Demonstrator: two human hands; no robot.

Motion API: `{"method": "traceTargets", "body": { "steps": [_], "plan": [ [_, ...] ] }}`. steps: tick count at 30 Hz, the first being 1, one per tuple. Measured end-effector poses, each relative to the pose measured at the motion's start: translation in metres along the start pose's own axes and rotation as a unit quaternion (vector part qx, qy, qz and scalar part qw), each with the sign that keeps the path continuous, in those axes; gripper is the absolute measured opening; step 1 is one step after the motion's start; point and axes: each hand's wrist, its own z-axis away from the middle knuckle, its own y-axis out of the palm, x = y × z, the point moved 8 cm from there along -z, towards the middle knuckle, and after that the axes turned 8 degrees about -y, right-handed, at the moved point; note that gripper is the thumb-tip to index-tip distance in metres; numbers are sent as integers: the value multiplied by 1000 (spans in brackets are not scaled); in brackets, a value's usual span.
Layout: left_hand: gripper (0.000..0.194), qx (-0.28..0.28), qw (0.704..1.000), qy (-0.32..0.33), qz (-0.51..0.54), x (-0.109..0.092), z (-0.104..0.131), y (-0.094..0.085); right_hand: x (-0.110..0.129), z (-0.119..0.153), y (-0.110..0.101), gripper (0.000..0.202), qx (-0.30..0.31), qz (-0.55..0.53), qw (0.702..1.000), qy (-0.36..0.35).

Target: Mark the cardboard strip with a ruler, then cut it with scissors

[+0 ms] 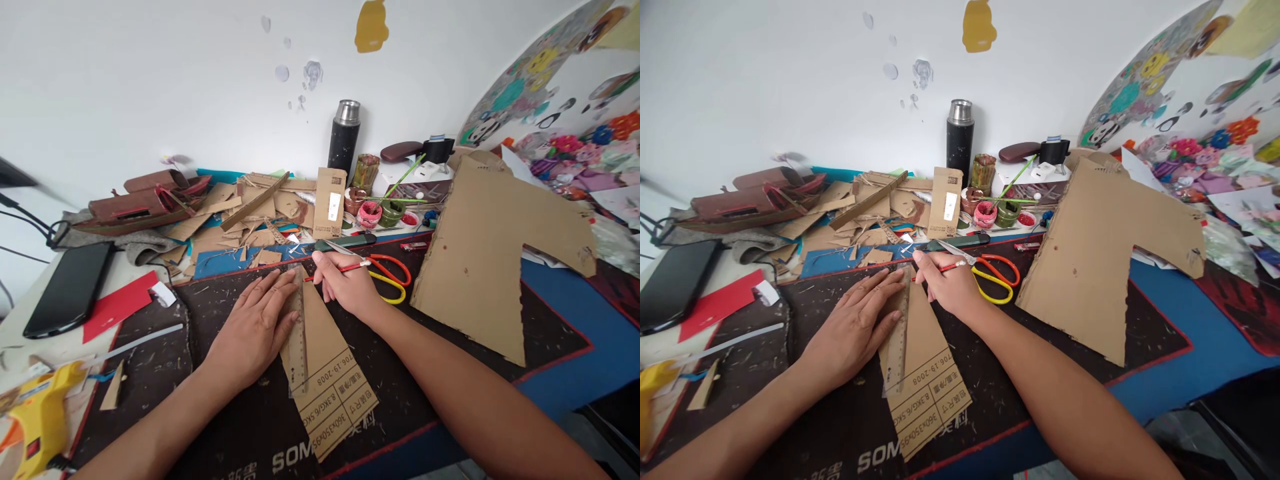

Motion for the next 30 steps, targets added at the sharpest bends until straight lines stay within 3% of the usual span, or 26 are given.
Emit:
{"method": "traceTargets", "body": {
  "steps": [30],
  "plan": [
    [42,-9,1000,14,0,-2,0,-3,1,2,2,70,10,-1,1000,-2]
  ]
}}
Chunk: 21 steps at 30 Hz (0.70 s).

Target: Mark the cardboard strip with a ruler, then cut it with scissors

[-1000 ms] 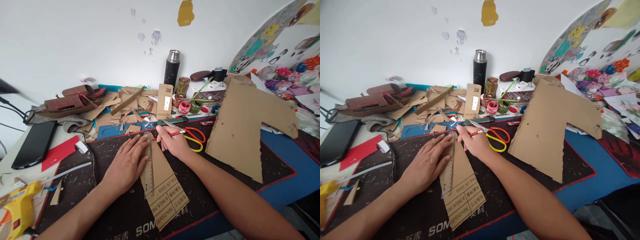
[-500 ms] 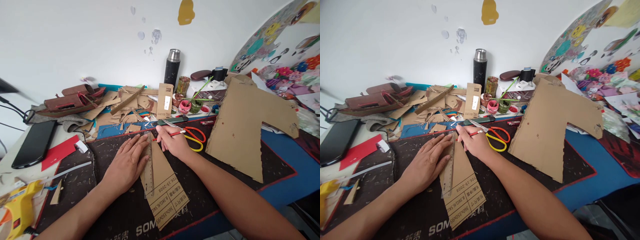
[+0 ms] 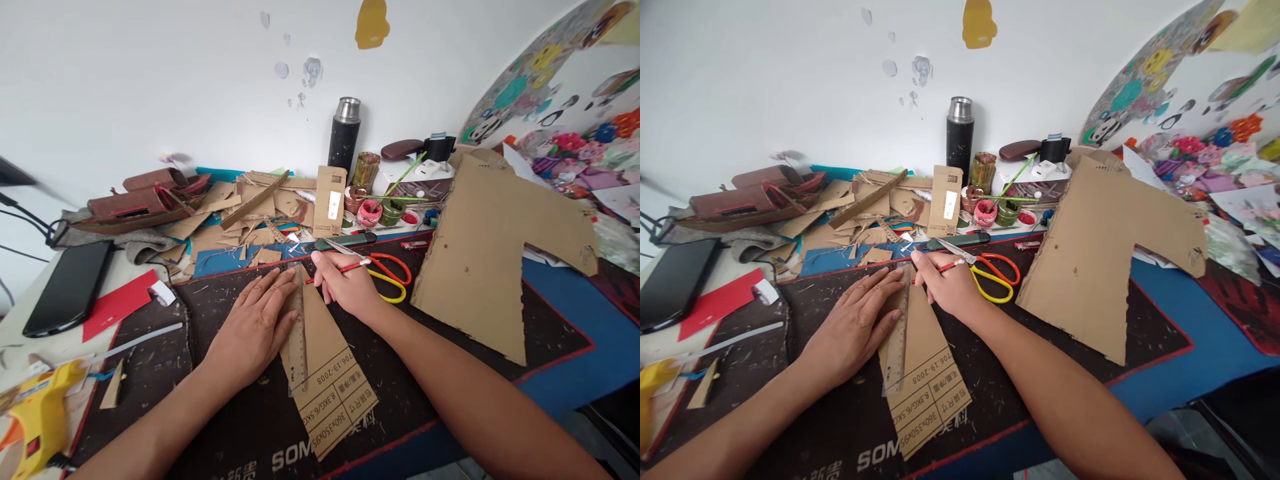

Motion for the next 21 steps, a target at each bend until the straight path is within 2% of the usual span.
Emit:
{"method": "traceTargets", "body": {
  "steps": [21],
  "plan": [
    [39,-1,1000,12,-7,-1,0,0,7,3,4,71,22,18,1000,-6]
  ]
}}
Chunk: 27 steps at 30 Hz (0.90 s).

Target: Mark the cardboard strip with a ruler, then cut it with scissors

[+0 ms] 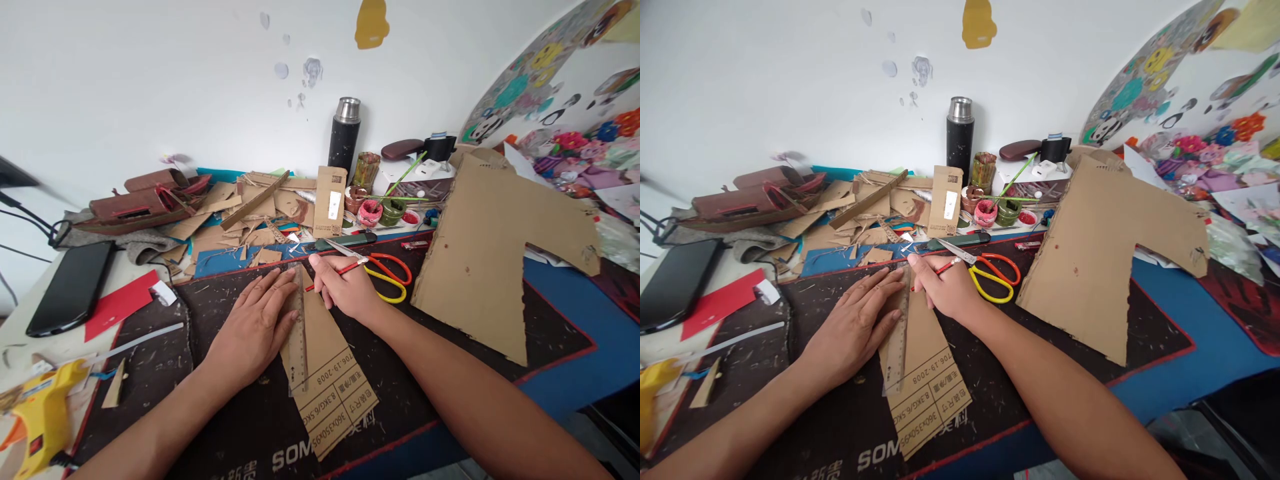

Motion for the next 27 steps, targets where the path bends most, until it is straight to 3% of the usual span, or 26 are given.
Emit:
{"method": "traceTargets", "body": {
  "steps": [20,27],
  "plan": [
    [42,13,999,-23,22,3,1,1,8,3,5,66,36,15,999,-23],
    [43,-2,1000,-21,15,-2,2,-4,8,1,-10,66,-47,-19,998,-38]
  ]
}}
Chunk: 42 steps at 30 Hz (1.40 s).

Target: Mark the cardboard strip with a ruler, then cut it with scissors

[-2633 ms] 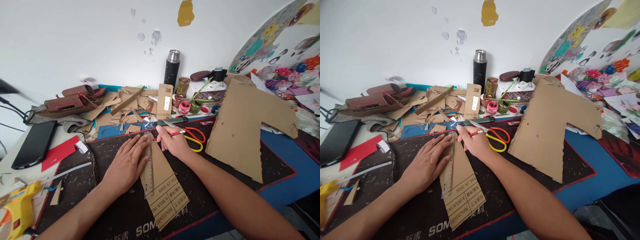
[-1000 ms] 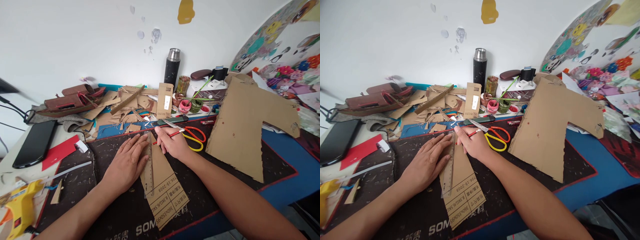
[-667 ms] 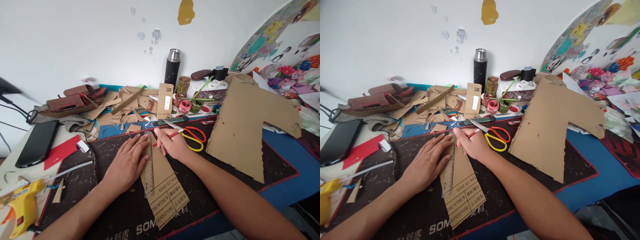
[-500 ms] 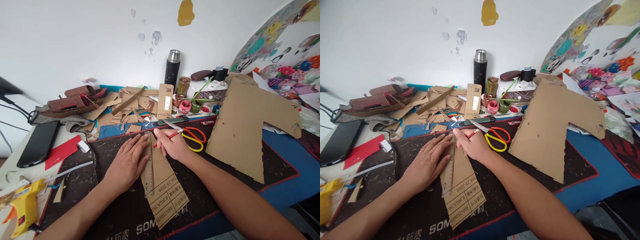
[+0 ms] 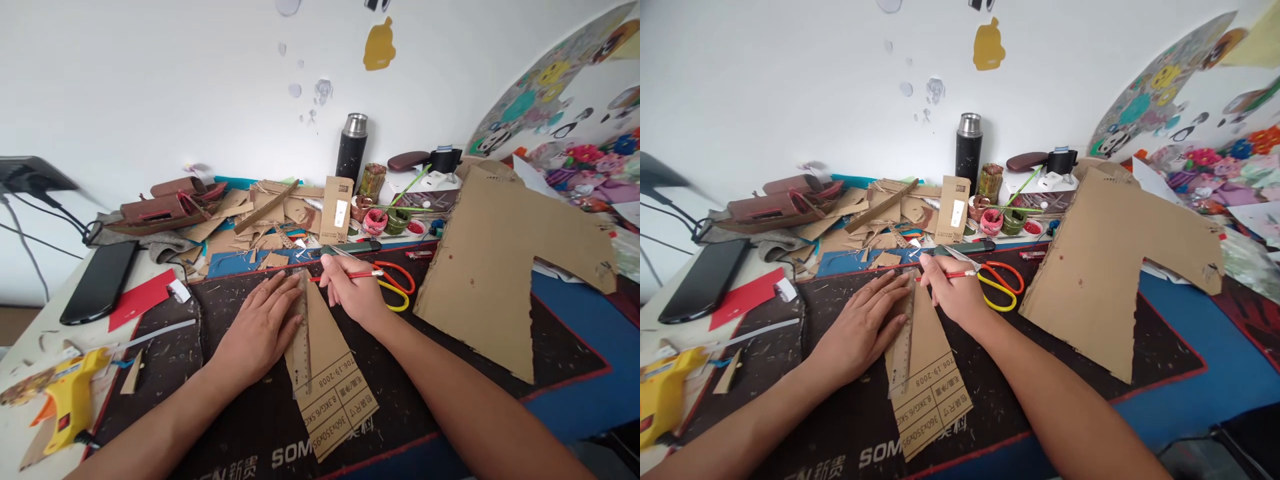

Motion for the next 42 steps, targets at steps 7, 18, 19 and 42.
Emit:
{"method": "traceTargets", "body": {
  "steps": [7,18,19,42],
  "plan": [
    [33,-52,995,25,-81,-13,5,-11,2,-7,-12,65,-30,7,999,-12],
    [51,67,970,224,67,-72,30,-12,1,-6,-6,64,9,52,998,-33],
    [57,98,962,239,84,-78,32,-9,1,-6,-5,63,14,53,998,-35],
    [22,86,949,211,220,-76,26,-19,2,-7,6,59,56,86,994,-40]
  ]
}}
